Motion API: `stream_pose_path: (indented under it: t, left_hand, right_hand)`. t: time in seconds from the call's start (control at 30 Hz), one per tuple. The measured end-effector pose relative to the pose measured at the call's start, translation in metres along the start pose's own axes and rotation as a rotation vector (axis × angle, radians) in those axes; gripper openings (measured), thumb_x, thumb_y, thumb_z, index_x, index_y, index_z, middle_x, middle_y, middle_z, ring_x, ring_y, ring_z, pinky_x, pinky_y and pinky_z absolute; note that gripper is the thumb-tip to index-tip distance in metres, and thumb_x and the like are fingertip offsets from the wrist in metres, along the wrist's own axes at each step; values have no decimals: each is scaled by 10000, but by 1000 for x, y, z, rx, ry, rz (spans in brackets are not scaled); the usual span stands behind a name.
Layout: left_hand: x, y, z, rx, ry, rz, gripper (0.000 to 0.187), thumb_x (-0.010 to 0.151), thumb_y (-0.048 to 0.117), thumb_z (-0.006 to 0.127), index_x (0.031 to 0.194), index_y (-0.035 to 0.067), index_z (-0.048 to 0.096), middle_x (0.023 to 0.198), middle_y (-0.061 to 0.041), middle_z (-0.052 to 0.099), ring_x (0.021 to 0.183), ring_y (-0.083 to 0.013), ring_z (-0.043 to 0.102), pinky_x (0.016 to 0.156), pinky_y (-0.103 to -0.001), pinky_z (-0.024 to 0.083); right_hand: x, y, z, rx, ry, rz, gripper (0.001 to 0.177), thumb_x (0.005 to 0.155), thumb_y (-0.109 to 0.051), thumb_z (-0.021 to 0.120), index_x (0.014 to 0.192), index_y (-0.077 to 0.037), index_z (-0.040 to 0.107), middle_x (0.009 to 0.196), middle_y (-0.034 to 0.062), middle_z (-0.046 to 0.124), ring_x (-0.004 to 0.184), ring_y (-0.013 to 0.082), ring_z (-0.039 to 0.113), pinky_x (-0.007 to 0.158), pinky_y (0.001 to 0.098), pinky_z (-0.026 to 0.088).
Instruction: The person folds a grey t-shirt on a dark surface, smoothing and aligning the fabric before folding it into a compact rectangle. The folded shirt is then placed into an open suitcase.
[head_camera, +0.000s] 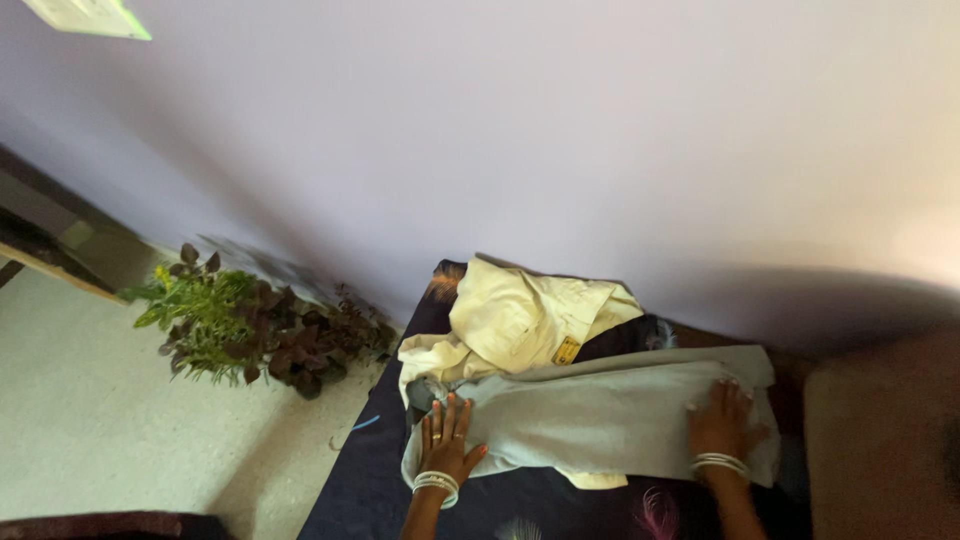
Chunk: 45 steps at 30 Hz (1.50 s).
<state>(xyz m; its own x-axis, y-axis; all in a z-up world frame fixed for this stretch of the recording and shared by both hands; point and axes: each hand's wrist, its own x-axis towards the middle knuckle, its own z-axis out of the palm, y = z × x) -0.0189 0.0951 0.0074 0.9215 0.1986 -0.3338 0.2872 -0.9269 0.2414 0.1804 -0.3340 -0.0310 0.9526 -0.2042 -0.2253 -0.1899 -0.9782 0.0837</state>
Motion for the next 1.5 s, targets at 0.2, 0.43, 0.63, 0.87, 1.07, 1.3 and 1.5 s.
stream_pose_path:
  t: [0.2, 0.43, 0.63, 0.87, 1.07, 1.3, 1.5]
  left_hand:
    - [2, 3, -5, -7, -43, -20, 914, 967, 600, 551, 1635, 270, 21, 1713, -90, -123, 1570, -357, -126, 1271, -517, -40]
    - [1, 3, -10, -16, -63, -26, 929, 959, 612, 553, 1631, 276, 6, 1715, -70, -144, 1577, -341, -134, 1279, -503, -50]
    - [2, 2, -5, -50, 15, 0, 935, 949, 583, 591, 1637, 264, 43, 1716, -79, -113, 1573, -352, -117, 1272, -513, -36]
    - [1, 0, -3, -48, 30, 18, 932, 956, 572, 594, 1635, 247, 45, 1711, -95, -111, 1572, -359, -123, 1267, -520, -47]
    - [-2, -2, -1, -91, 46, 35, 948, 942, 539, 624, 1638, 237, 57, 1714, -100, -93, 1572, -362, -113, 1262, -522, -42]
    - [-8, -3, 7, -48, 149, 104, 980, 899, 386, 729, 1637, 184, 117, 1712, -156, -19, 1568, -389, -37, 1250, -544, 9]
    - [-23, -25, 25, -58, 236, 153, 927, 899, 370, 706, 1629, 177, 167, 1716, -139, 32, 1579, -366, 3, 1258, -539, 45]
  right_hand:
    - [-22, -33, 19, 359, 381, -583, 814, 946, -502, 478, 1579, -62, 216, 1655, 197, 164, 1510, 367, 174, 1176, 601, 174]
    - [0, 29, -7, -22, 113, -211, 837, 943, -620, 326, 1636, -184, 149, 1714, 38, 106, 1564, 305, 113, 1215, 593, 140]
    - [5, 25, -9, 40, 79, -152, 795, 958, -591, 252, 1639, -211, 94, 1689, -5, 23, 1516, 319, 22, 1139, 653, 71]
    - [-70, -70, -1, 727, 159, -312, 696, 936, -453, 596, 1525, -109, 456, 1616, 158, 391, 1478, 354, 351, 1167, 550, 298]
    - [-142, -158, -16, 2088, -474, 37, 555, 854, -207, 722, 1353, -18, 571, 1401, 153, 615, 1310, 289, 586, 1072, 388, 471]
    - [-168, -198, -15, 2261, -705, 64, 445, 868, -37, 724, 1277, 89, 605, 1274, 184, 694, 1207, 255, 679, 1048, 315, 506]
    - [-211, -252, -1, 1099, -28, -644, 486, 905, -125, 701, 1362, -21, 575, 1453, 148, 544, 1348, 298, 530, 1143, 403, 430]
